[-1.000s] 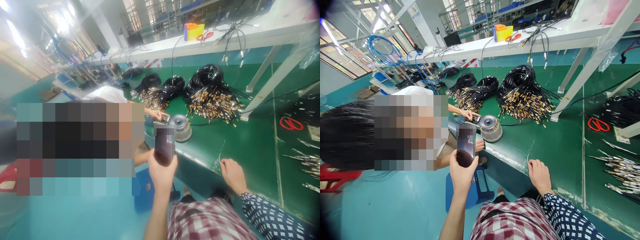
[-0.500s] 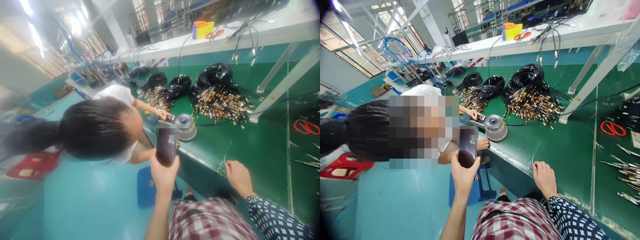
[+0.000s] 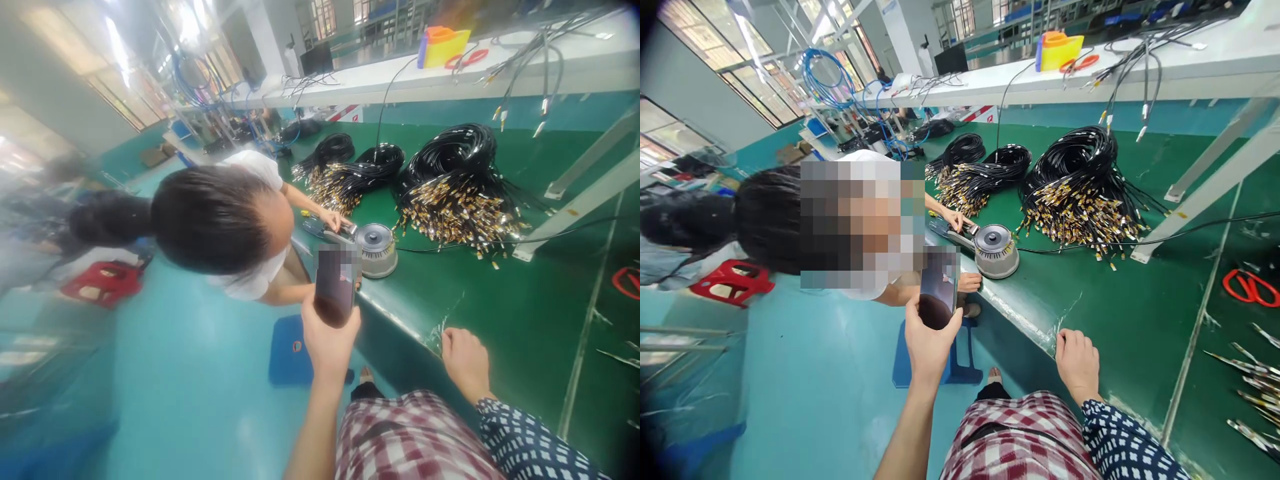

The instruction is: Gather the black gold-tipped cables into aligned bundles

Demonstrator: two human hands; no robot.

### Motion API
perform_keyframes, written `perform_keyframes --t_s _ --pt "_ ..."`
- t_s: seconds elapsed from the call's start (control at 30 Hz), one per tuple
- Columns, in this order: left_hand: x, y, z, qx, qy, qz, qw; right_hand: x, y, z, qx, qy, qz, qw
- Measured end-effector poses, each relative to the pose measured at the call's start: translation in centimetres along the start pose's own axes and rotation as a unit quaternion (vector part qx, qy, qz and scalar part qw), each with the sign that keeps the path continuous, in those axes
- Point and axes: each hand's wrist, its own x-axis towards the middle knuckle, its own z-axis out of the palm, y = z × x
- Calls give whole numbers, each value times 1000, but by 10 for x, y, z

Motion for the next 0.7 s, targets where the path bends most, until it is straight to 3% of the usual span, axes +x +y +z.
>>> perform_keyframes --t_s 0.27,0.7 --pt "-23 6 2 13 20 -8 1000 0 4 1 14 10 -11 1000" --pt "-32 11 6 -12 19 -17 1000 -1 2 -5 22 13 -6 1000"
